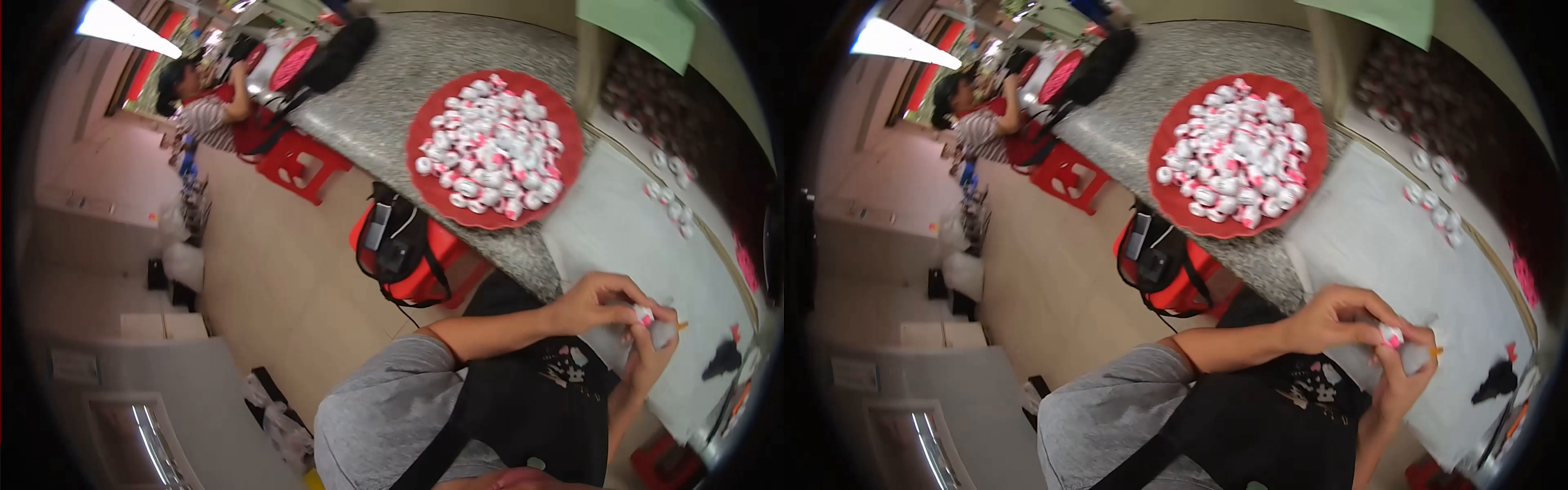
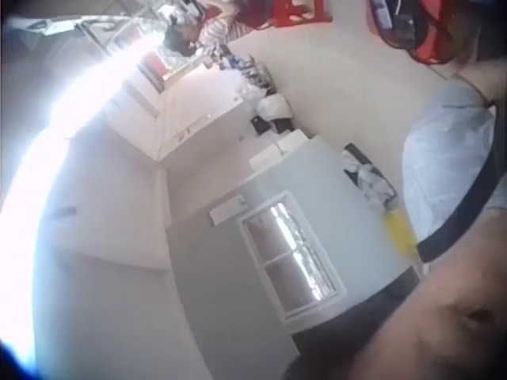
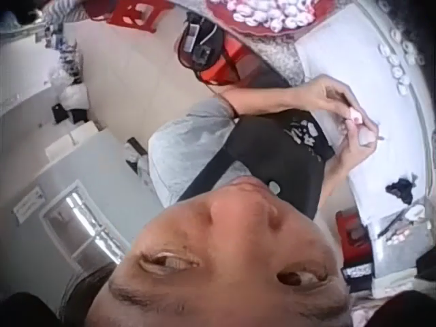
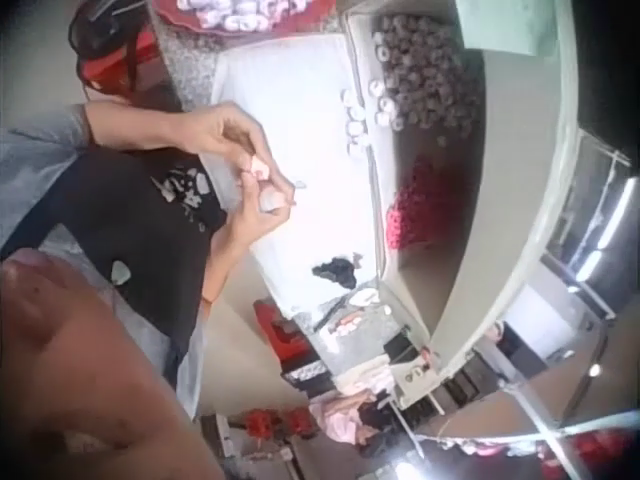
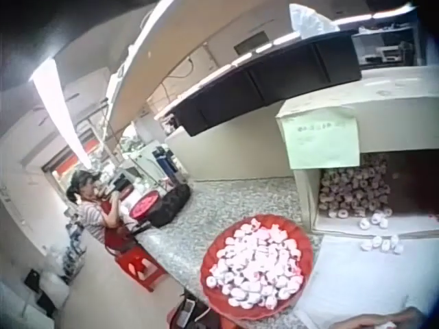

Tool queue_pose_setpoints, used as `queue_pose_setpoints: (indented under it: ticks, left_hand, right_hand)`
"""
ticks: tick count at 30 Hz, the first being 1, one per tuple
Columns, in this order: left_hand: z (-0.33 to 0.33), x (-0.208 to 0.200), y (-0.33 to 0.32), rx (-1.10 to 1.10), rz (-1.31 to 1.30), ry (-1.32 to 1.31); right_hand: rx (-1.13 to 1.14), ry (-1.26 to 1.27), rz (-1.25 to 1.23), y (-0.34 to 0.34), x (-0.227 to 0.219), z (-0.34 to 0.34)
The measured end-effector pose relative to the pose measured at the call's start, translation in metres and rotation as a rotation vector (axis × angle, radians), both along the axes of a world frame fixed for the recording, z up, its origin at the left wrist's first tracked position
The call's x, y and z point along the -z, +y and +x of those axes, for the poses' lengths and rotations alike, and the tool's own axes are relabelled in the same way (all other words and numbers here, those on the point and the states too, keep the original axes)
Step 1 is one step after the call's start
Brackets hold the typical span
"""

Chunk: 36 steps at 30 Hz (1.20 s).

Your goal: Applying glue to small toy components to assemble or finish them.

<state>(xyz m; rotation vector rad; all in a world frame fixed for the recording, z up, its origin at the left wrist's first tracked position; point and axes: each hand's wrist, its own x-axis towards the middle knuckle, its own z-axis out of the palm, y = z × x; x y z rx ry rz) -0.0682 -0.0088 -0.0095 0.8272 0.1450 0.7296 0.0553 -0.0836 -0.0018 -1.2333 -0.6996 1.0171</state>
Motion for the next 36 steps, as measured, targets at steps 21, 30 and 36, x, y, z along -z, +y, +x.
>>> queue_pose_setpoints:
  ticks: [21,30,36]
  left_hand:
    - [-0.003,-0.011,-0.005,-0.183,0.174,0.019]
    - [-0.004,-0.012,-0.005,-0.088,0.089,0.017]
    - [-0.008,0.003,-0.006,-0.11,0.188,0.027]
  right_hand:
    - [-0.039,0.038,0.046,0.006,-0.002,-0.003]
    - [-0.071,0.068,0.013,0.006,-0.013,-0.005]
    - [-0.134,0.099,0.039,-0.001,-0.008,-0.005]
